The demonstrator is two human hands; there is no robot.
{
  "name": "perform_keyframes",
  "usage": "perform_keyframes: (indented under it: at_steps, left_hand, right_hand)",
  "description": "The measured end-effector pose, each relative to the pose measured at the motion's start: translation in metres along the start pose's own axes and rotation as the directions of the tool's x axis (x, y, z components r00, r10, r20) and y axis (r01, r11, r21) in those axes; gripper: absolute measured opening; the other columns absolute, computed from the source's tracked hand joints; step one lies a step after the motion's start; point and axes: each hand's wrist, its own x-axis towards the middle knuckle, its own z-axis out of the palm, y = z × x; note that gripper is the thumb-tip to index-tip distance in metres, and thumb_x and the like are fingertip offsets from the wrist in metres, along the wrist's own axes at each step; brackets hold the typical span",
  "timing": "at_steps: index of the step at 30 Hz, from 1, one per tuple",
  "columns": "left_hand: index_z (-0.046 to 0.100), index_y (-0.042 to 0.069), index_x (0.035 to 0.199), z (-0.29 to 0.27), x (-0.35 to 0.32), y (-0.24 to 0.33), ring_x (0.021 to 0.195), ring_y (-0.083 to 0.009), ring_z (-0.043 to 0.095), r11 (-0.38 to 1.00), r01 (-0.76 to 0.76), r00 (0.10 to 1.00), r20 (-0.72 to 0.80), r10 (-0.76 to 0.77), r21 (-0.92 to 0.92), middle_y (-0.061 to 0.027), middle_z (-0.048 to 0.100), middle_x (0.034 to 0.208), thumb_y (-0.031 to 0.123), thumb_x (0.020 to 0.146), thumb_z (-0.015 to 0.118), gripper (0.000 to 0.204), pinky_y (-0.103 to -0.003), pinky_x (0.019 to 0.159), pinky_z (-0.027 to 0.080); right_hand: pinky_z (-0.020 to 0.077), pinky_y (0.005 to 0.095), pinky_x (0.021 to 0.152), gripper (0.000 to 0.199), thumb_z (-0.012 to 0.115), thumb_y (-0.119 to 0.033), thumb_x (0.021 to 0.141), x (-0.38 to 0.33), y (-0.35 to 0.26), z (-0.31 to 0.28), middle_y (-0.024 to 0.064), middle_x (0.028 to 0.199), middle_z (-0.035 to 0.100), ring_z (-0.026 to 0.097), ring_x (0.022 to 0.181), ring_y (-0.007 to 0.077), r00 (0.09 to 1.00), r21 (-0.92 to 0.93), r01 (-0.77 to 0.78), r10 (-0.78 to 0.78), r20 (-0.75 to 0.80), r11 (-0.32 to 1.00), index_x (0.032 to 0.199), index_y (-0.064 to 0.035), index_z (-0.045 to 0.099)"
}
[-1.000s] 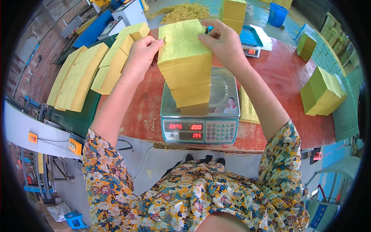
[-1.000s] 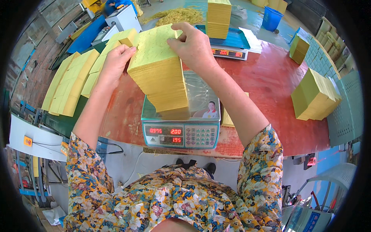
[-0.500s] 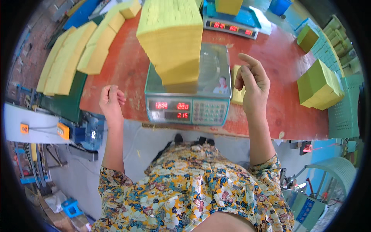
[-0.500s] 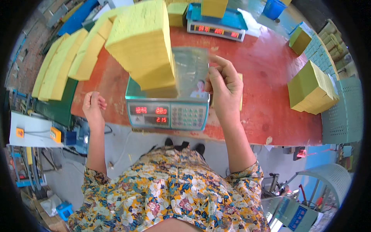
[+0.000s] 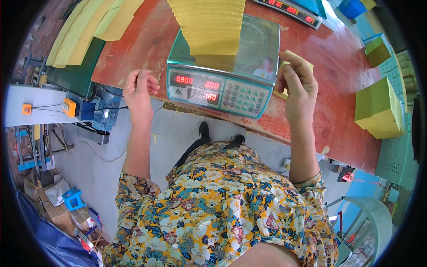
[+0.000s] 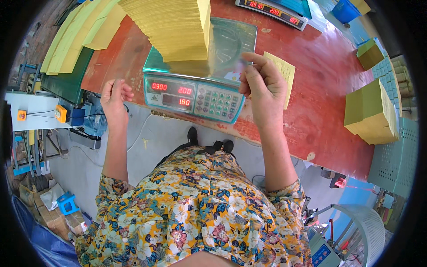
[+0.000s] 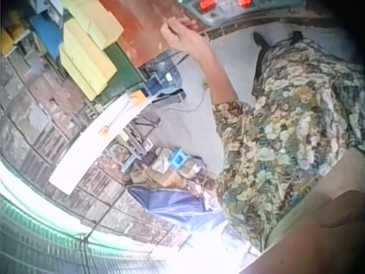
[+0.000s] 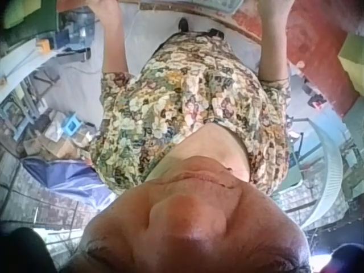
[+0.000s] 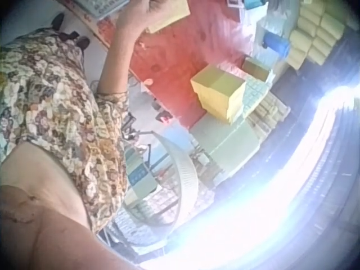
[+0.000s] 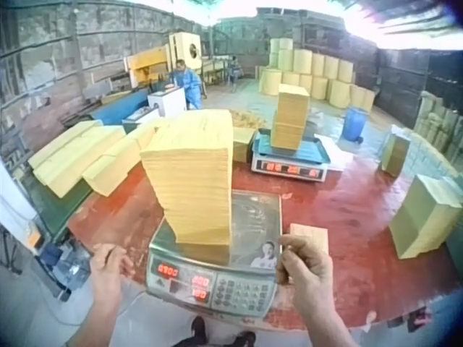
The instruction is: Weighing and stacking yellow paper sheets on an electronic scale in a paper mill.
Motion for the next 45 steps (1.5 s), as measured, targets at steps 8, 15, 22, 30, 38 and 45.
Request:
perform_keyframes:
  at_steps: [8,15,22,30,38,45]
  left_hand:
    - [0.061,0.004,0.09,0.01,0.005,0.0,0.058,-0.008,0.056,1.0,0.013,1.0,0.008,-0.013,-0.009,-0.0021,0.061,0.07,0.016,0.095,0.058,0.013,-0.021,0.053,0.042]
    - [0.058,0.003,0.11,0.027,0.084,0.052,0.094,-0.0205,0.061,0.948,0.207,0.957,0.251,-0.145,-0.243,-0.0123,0.063,0.104,0.044,0.097,0.051,0.044,-0.033,0.077,0.049]
    - [0.05,0.001,0.13,0.084,0.164,0.129,0.117,-0.0258,0.053,0.9,0.395,0.739,0.646,-0.192,-0.185,-0.0143,0.056,0.127,0.063,0.091,0.048,0.073,-0.041,0.099,0.041]
    - [0.052,0.008,0.135,0.126,0.168,0.143,0.117,-0.0202,0.056,0.871,0.479,0.486,0.793,-0.367,0.109,-0.008,0.059,0.13,0.05,0.092,0.056,0.06,-0.035,0.098,0.044]
    - [0.047,0.006,0.138,0.105,0.129,0.136,0.113,-0.0204,0.06,0.852,0.492,0.301,0.883,-0.359,0.179,-0.0087,0.059,0.129,0.043,0.098,0.047,0.054,-0.034,0.097,0.048]
    - [0.045,0.006,0.138,0.134,0.131,0.142,0.112,-0.0205,0.06,0.849,0.457,0.203,0.898,-0.392,0.267,-0.0087,0.059,0.127,0.046,0.097,0.046,0.058,-0.035,0.095,0.049]
  right_hand:
    - [0.0385,0.0188,0.052,0.021,0.053,-0.008,0.096,0.006,0.004,-0.005,-0.0023,0.076,0.056,0.05,0.06,0.0036,1.0,-0.016,-0.015,0.016,0.009,1.0,0.113,-0.0022,0.064]
    - [0.0465,0.0231,0.065,0.023,0.054,-0.01,0.095,0.039,0.02,0.008,0.0024,0.085,0.063,0.059,0.073,0.009,0.997,0.093,-0.08,0.079,0.012,0.992,0.114,-0.0013,0.064]
    - [0.0463,0.0302,0.086,0.034,0.055,-0.025,0.097,0.134,0.052,0.068,0.0079,0.111,0.065,0.06,0.103,0.0157,0.998,0.136,-0.024,0.032,-0.06,0.99,0.121,-0.0014,0.06]
    - [0.0406,0.0321,0.097,0.051,0.042,-0.039,0.101,0.17,0.076,0.102,0.0141,0.119,0.062,0.056,0.11,0.0227,0.992,0.179,0.123,-0.117,-0.046,0.976,0.124,0.0048,0.055]
    - [0.0341,0.0351,0.108,0.045,0.045,-0.029,0.101,0.042,0.066,0.09,0.0193,0.125,0.056,0.047,0.127,0.0275,0.909,-0.102,0.133,-0.162,-0.383,0.986,0.134,0.0012,0.047]
    - [0.0494,0.0285,0.08,0.03,0.051,-0.028,0.1,-0.066,0.077,0.073,0.0026,0.093,0.065,0.061,0.089,0.0111,0.888,0.256,-0.312,0.376,-0.263,0.915,0.112,-0.0017,0.058]
